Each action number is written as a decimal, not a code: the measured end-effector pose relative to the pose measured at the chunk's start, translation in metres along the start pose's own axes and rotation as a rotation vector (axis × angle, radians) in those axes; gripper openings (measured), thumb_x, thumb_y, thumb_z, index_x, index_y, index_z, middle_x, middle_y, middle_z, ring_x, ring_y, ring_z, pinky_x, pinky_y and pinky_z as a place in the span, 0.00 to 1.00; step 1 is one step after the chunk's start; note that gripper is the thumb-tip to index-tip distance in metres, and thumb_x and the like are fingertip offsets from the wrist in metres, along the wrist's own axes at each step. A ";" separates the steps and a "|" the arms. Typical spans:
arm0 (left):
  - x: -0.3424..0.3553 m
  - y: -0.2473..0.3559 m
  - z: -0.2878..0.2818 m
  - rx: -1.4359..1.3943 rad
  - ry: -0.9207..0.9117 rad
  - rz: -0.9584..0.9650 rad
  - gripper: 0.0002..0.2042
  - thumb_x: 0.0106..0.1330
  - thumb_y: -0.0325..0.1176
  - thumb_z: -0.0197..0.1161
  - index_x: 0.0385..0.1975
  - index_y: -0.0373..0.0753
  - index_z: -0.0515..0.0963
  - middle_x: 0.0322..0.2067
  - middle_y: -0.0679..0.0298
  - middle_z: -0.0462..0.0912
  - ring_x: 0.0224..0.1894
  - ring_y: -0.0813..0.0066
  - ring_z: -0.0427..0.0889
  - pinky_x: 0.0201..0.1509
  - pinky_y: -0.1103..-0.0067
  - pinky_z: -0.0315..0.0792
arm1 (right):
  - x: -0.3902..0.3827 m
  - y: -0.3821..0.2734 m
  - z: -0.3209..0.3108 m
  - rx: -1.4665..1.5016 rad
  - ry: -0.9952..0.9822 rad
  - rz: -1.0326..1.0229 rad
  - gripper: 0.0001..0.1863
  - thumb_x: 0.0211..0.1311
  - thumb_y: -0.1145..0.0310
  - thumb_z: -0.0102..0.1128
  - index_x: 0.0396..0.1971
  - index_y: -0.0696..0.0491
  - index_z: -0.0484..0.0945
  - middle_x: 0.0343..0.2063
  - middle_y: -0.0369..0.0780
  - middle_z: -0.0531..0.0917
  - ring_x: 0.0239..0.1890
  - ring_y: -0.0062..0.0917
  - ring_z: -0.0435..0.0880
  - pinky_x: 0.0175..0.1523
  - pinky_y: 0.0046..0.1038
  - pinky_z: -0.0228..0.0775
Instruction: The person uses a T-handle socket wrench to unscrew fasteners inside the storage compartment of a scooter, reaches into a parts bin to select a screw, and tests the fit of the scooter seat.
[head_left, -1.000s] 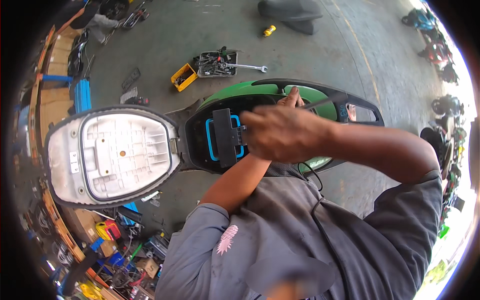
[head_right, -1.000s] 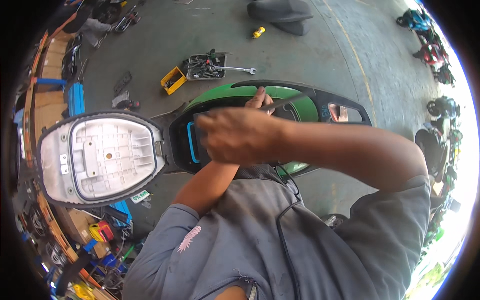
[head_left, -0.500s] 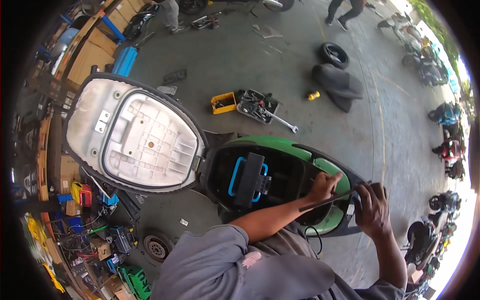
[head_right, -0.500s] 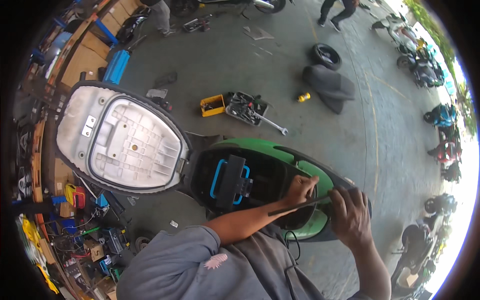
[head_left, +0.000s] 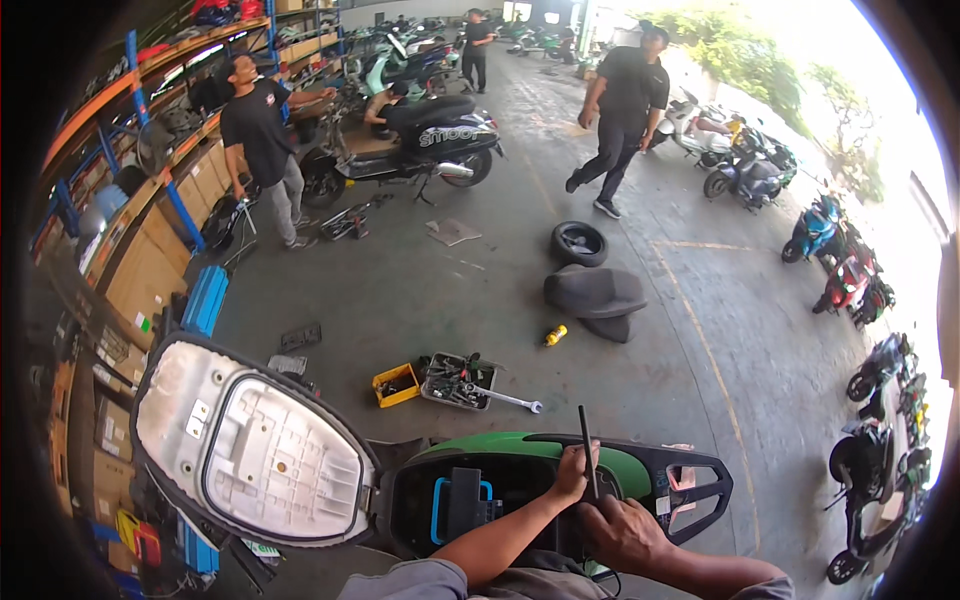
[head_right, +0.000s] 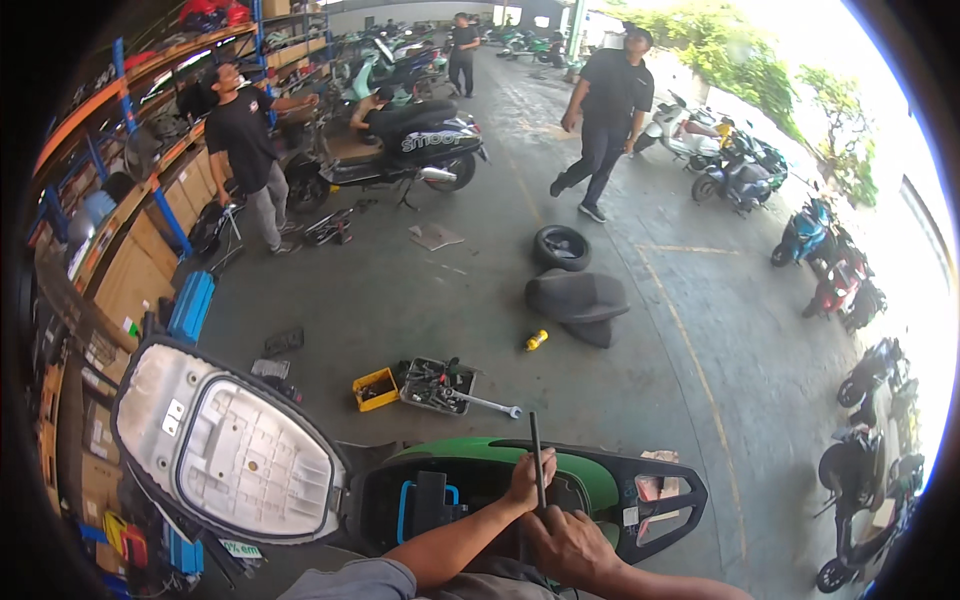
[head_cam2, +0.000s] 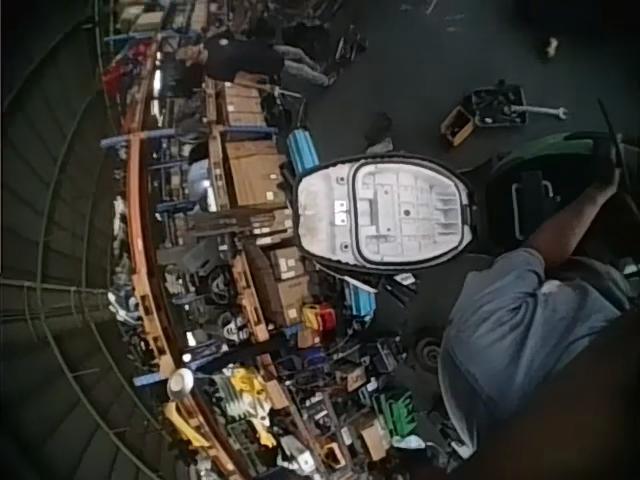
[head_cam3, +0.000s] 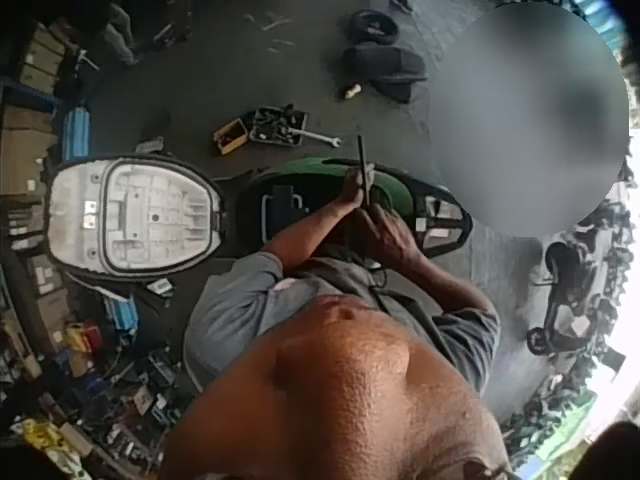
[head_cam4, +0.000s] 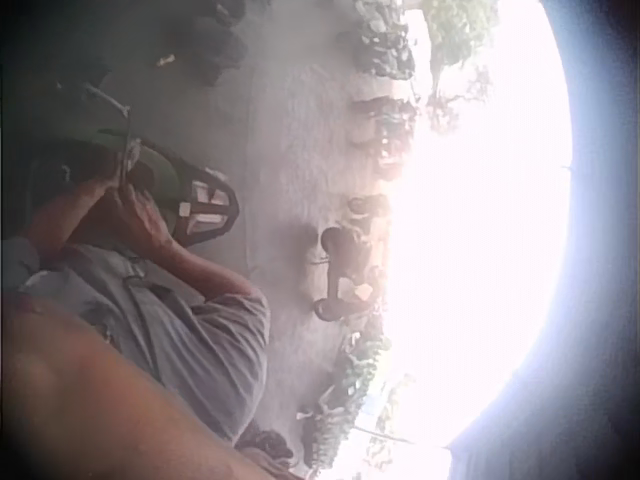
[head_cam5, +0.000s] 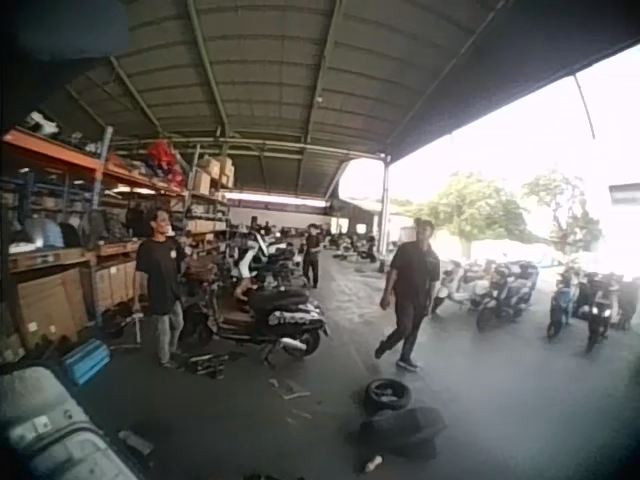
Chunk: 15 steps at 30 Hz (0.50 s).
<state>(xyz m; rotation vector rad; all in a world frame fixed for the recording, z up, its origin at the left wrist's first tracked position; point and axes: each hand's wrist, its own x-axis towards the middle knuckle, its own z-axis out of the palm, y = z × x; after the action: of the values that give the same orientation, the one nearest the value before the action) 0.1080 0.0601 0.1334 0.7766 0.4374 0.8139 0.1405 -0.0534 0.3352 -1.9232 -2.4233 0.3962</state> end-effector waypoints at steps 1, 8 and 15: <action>0.000 0.002 -0.011 -0.032 -0.024 -0.096 0.24 0.70 0.40 0.47 0.07 0.44 0.61 0.06 0.70 0.59 0.09 0.80 0.58 0.16 0.81 0.53 | 0.004 0.005 -0.007 0.097 -0.005 -0.116 0.23 0.52 0.68 0.56 0.50 0.58 0.69 0.29 0.46 0.75 0.32 0.35 0.80 0.41 0.35 0.71; 0.005 -0.084 -0.017 0.173 0.011 0.221 0.18 0.70 0.37 0.51 0.14 0.40 0.70 0.11 0.75 0.60 0.15 0.83 0.64 0.25 0.86 0.62 | 0.041 0.067 -0.048 -0.391 0.050 -0.538 0.20 0.51 0.66 0.57 0.45 0.58 0.75 0.30 0.37 0.77 0.34 0.26 0.76 0.38 0.27 0.72; -0.021 -0.012 0.016 0.266 0.028 0.266 0.18 0.71 0.36 0.48 0.18 0.37 0.74 0.14 0.70 0.70 0.20 0.81 0.69 0.25 0.77 0.64 | 0.057 0.043 -0.049 0.128 -0.400 0.410 0.26 0.63 0.49 0.50 0.23 0.60 0.80 0.21 0.49 0.81 0.31 0.43 0.83 0.40 0.39 0.74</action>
<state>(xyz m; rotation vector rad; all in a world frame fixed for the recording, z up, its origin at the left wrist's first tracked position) 0.1112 0.0312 0.1358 1.0872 0.4790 1.0278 0.1766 0.0190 0.3661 -2.4744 -2.1030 1.0099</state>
